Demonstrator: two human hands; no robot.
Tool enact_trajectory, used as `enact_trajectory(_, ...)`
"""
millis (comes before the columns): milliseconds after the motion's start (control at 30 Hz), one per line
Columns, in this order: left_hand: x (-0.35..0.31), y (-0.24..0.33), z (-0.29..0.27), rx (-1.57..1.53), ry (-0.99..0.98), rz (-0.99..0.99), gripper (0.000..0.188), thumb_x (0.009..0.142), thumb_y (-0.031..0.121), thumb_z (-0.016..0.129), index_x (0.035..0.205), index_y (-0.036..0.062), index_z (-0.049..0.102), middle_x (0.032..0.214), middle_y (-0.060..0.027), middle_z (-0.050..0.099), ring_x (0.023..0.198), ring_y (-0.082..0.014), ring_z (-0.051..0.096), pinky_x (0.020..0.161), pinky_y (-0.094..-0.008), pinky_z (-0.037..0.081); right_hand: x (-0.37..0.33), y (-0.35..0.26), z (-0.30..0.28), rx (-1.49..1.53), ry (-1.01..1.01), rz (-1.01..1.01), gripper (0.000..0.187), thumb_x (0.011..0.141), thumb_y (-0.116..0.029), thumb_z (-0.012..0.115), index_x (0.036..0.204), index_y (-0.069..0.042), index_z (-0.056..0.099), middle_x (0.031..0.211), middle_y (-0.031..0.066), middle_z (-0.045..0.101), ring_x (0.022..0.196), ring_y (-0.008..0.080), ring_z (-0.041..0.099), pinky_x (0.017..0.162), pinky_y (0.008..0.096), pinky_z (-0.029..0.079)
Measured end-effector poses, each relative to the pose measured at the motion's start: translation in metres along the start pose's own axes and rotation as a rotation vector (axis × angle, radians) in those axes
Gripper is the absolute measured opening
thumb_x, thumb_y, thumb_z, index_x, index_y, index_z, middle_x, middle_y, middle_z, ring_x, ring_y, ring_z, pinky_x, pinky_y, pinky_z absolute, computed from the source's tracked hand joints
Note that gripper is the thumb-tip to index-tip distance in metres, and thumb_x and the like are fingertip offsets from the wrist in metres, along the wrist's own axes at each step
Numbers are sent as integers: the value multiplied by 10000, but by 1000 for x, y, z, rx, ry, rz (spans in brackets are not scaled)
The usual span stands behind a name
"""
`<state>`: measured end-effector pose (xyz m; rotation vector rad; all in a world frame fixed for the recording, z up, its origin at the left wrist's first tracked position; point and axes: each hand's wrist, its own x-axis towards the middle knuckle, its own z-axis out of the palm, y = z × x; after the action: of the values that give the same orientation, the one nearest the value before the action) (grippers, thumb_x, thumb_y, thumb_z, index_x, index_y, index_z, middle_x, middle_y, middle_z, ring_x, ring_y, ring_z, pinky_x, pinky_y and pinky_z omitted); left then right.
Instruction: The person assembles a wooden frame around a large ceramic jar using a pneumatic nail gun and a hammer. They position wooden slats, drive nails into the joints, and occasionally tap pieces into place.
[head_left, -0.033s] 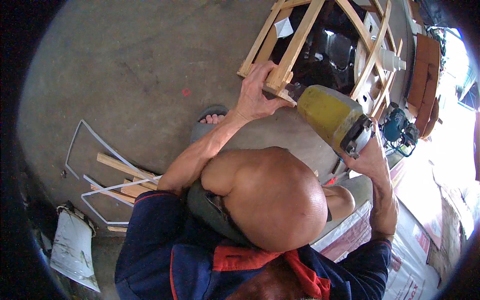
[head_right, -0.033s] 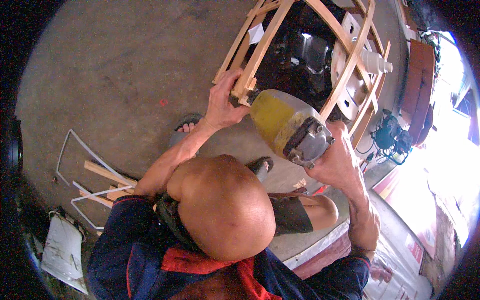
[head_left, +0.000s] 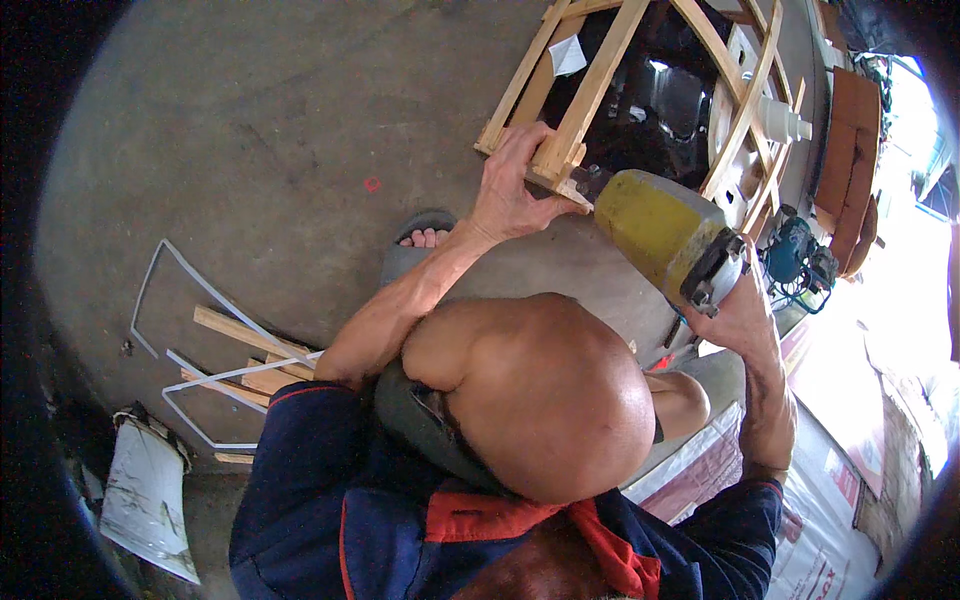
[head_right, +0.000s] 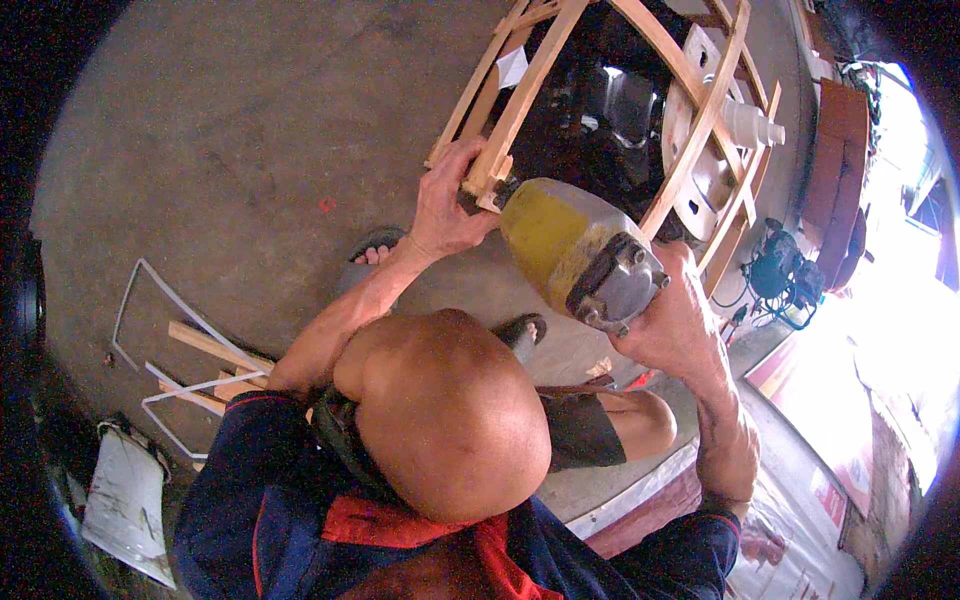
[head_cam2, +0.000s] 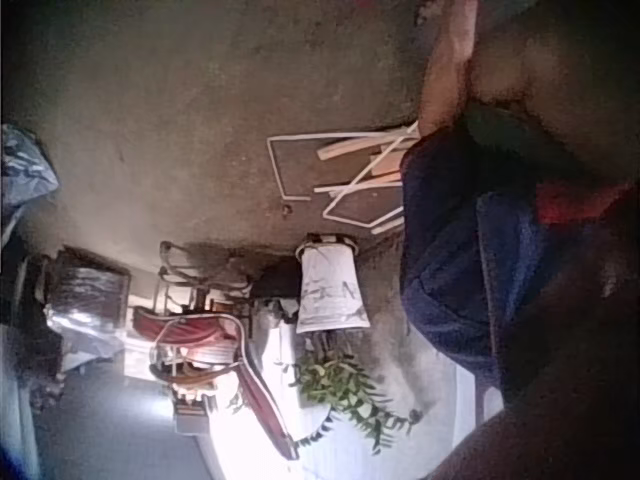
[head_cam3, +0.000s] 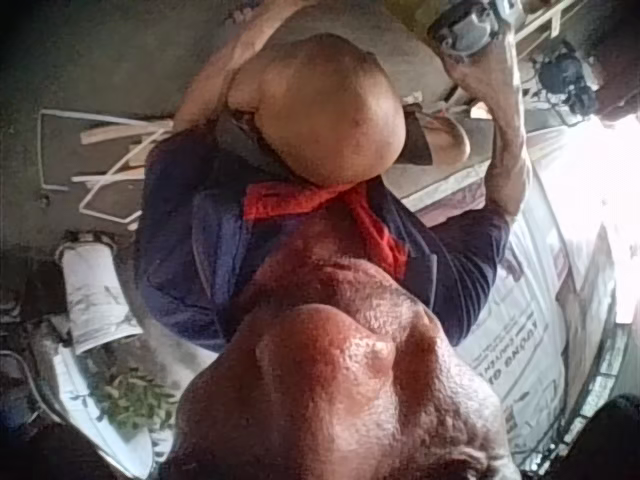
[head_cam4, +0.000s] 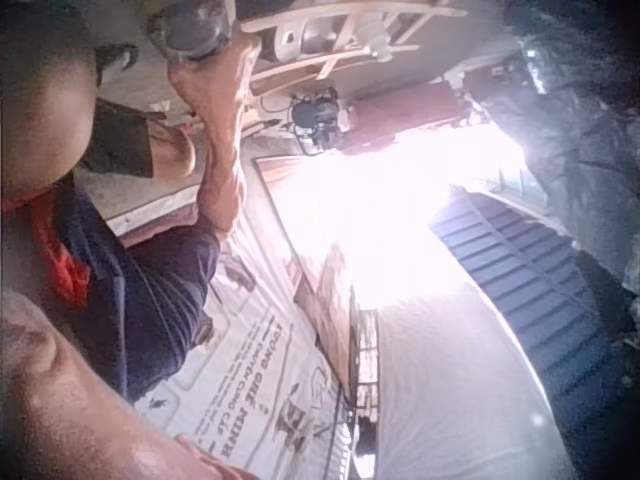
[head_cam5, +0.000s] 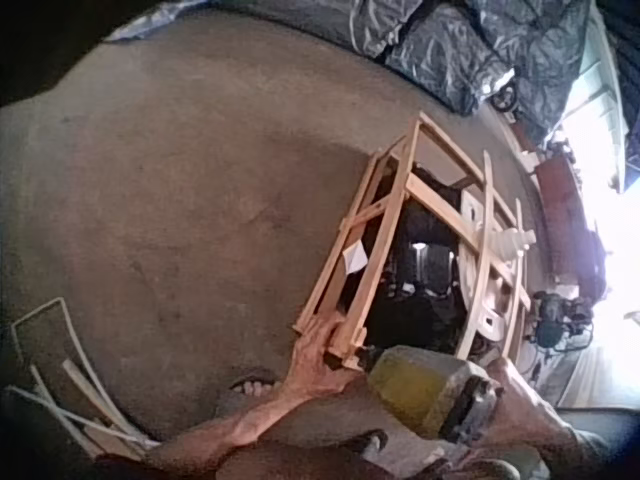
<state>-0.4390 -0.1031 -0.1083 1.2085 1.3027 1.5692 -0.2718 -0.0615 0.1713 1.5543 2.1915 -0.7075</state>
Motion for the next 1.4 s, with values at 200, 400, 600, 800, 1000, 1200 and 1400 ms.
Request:
enact_trajectory(200,2,-4,2,26,-3,5,904,533,327,1016,1266,33,577,1208,-185,643,1138,-386,617,976,-465,489,5,9,6,-16,15,-71,438,668,-149,799,1049,12,653,1032,264,612,1027,432,556,901,487,484)
enact_trajectory(400,3,-2,0,24,-13,13,915,541,350,1014,1278,30,576,1248,-190,642,1169,-398,611,1000,-469,486,5,14,2,25,22,0,368,850,-147,807,1180,-22,703,1036,96,760,911,185,713,832,346,563)
enact_trajectory(600,0,-8,1,41,6,49,923,554,373,1009,1291,34,569,1231,-186,646,1164,-390,613,993,-471,490,-7,9,5,41,27,34,362,850,-100,803,1182,-5,696,1042,87,758,922,164,702,845,343,560)
enact_trajectory(800,-1,-5,-2,56,-15,36,889,558,360,1007,1270,44,579,1209,-172,655,1145,-380,618,975,-458,498,-15,-29,13,469,61,164,450,810,-161,850,1203,-23,682,1152,128,721,1054,274,687,941,381,536)
enact_trajectory(1000,3,-1,-9,51,-107,-14,844,578,204,992,1305,60,588,1265,-145,659,1163,-336,653,988,-432,527,-48,-28,35,712,258,468,316,868,-117,789,1160,-24,713,661,-8,598,519,83,521,483,256,379)
enact_trajectory(1200,15,-3,-32,-78,-307,-71,812,673,109,918,1405,42,572,1375,-147,626,1249,-288,628,1049,-410,516,-61,-37,59,1089,262,636,349,864,-78,763,1192,18,694,685,-7,612,477,79,498,468,241,384)
enact_trajectory(1400,18,-11,-42,-143,-401,-122,728,731,71,879,1398,38,591,1384,-119,621,1281,-241,597,1107,-403,476,-56,-59,74,1193,263,637,355,869,-46,761,1205,38,680,679,12,614,476,90,512,463,242,391)
